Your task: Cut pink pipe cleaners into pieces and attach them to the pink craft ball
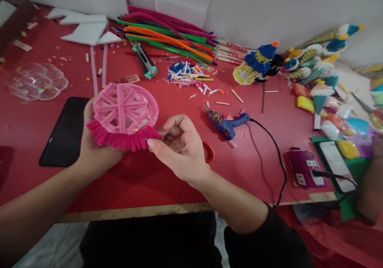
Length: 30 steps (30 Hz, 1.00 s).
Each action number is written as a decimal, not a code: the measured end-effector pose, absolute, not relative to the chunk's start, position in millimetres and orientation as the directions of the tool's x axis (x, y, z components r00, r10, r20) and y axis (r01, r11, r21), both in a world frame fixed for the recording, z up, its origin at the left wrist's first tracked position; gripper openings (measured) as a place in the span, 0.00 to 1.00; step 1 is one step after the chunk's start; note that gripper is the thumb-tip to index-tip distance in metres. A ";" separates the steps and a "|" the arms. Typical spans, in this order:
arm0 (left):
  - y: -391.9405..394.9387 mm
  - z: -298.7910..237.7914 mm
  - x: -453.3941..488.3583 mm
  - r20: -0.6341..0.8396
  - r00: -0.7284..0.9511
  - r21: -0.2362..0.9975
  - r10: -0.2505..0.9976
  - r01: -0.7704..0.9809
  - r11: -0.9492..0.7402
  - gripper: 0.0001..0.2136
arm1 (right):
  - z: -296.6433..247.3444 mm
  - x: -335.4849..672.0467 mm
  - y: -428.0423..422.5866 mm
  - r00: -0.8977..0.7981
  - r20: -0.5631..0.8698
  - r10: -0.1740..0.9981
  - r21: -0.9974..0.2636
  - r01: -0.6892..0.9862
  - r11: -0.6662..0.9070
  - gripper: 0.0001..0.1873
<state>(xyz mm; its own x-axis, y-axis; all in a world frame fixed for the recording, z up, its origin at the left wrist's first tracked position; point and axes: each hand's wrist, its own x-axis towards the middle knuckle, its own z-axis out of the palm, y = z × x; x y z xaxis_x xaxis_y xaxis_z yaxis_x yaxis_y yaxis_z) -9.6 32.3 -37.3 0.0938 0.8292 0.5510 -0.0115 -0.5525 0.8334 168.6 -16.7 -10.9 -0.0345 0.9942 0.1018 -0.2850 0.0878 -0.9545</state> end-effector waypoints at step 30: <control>48.8 -14.0 -9.0 0.011 -0.167 0.874 0.986 -0.477 -0.090 0.19 | -16.9 200.7 -13.0 -0.512 0.146 0.847 -0.286 0.798 0.531 0.08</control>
<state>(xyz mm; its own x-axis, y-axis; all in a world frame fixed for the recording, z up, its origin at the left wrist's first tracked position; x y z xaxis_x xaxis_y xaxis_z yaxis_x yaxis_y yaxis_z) -9.0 48.8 -14.0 -0.1672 0.9859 0.0106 -0.4770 -0.0903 0.8742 200.7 -13.0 -16.9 -0.5116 0.8467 0.1462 0.7976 0.5312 -0.2856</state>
